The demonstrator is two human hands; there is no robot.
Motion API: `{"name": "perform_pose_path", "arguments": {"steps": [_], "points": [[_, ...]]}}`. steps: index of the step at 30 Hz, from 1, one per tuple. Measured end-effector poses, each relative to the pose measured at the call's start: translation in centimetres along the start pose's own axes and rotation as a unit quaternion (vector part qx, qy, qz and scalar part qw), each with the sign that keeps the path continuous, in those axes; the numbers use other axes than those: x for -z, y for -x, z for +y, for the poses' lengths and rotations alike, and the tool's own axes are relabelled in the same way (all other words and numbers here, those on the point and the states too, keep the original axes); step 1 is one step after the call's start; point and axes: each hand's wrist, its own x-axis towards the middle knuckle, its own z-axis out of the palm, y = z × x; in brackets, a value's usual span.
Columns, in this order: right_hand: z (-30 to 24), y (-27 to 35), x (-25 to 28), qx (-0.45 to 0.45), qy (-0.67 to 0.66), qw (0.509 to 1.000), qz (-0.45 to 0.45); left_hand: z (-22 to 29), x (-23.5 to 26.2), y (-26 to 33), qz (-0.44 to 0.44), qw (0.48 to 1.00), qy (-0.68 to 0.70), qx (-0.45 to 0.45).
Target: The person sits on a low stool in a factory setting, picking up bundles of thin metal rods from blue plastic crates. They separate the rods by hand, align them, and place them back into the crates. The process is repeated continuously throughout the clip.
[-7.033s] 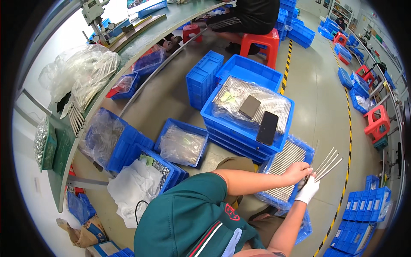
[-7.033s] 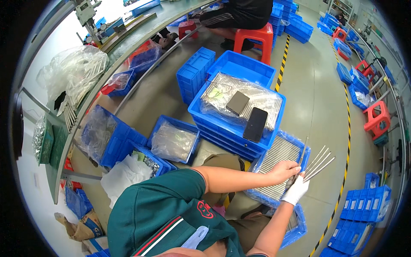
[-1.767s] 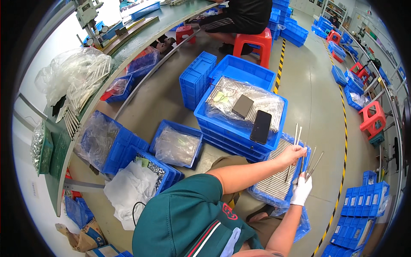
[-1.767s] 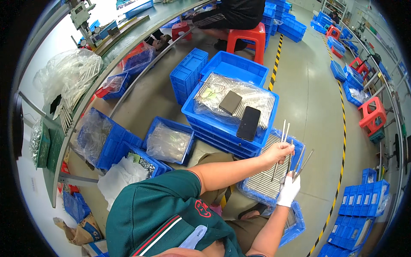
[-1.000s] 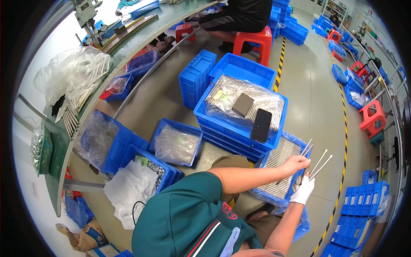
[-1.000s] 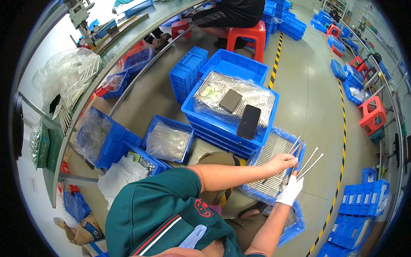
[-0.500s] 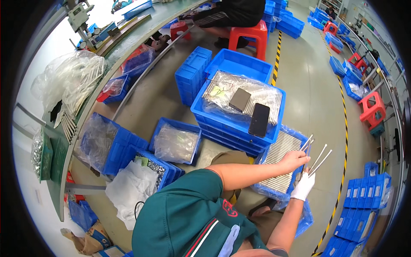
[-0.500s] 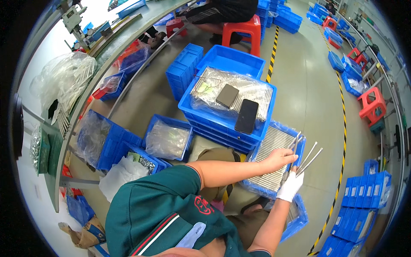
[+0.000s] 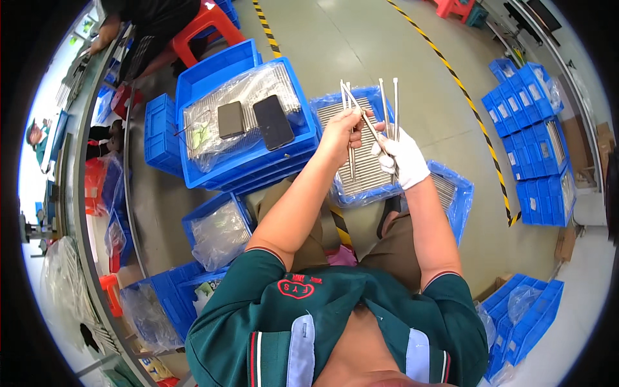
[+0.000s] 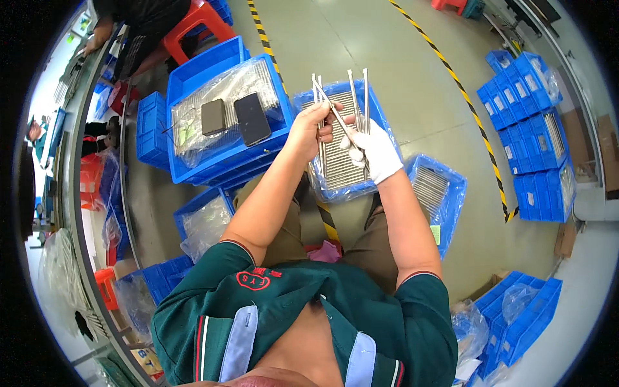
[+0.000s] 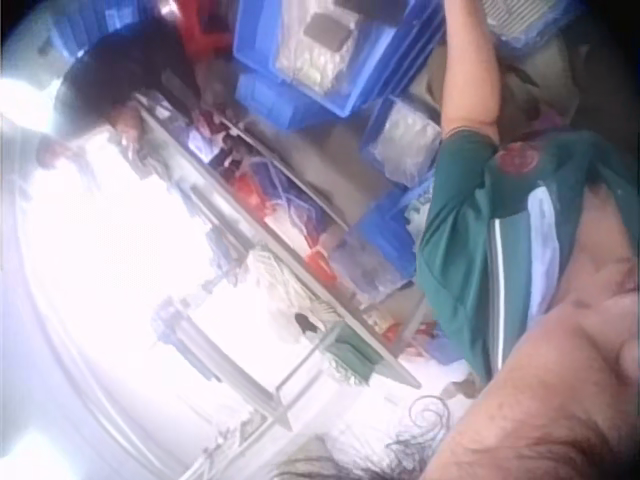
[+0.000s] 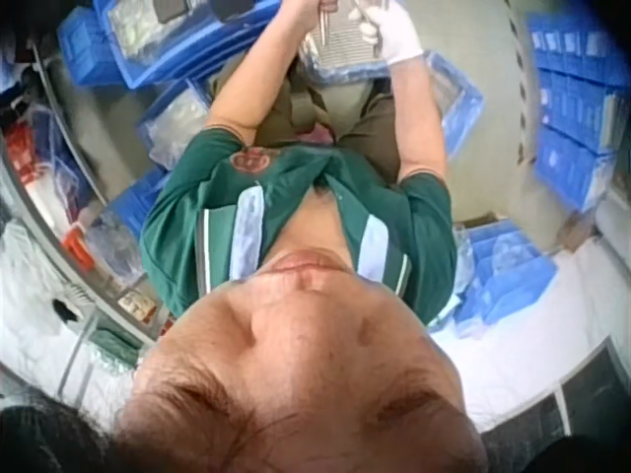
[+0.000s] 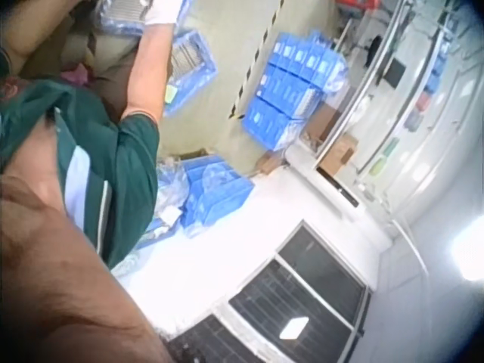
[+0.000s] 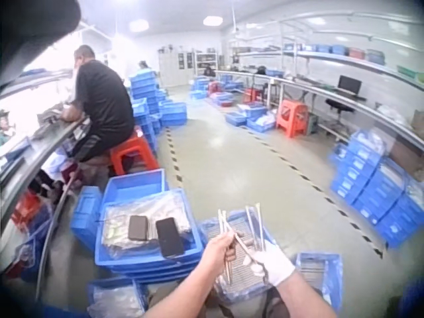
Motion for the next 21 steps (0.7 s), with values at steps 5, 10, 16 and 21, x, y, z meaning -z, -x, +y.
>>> {"name": "perform_pose_path", "arguments": {"steps": [5, 10, 16, 21], "points": [[0.5, 0.0, 0.5, 0.048, 0.086, 0.993, 0.062, -0.3, -0.8, 0.3, 0.008, 0.999, 0.036, 0.023], [1.3, -0.2, 0.2, 0.084, 0.106, 0.987, 0.085, -0.6, -0.8, 0.2, 0.016, 1.0, -0.016, -0.02], [1.4, -0.1, -0.2, 0.165, 0.296, 0.93, 0.141, -0.6, -0.6, -0.1, 0.015, 1.0, 0.004, -0.004], [1.9, -0.7, 0.3, 0.158, 0.216, 0.951, 0.152, -1.0, -1.7, 0.4, -0.013, 0.992, -0.125, 0.005]]}}
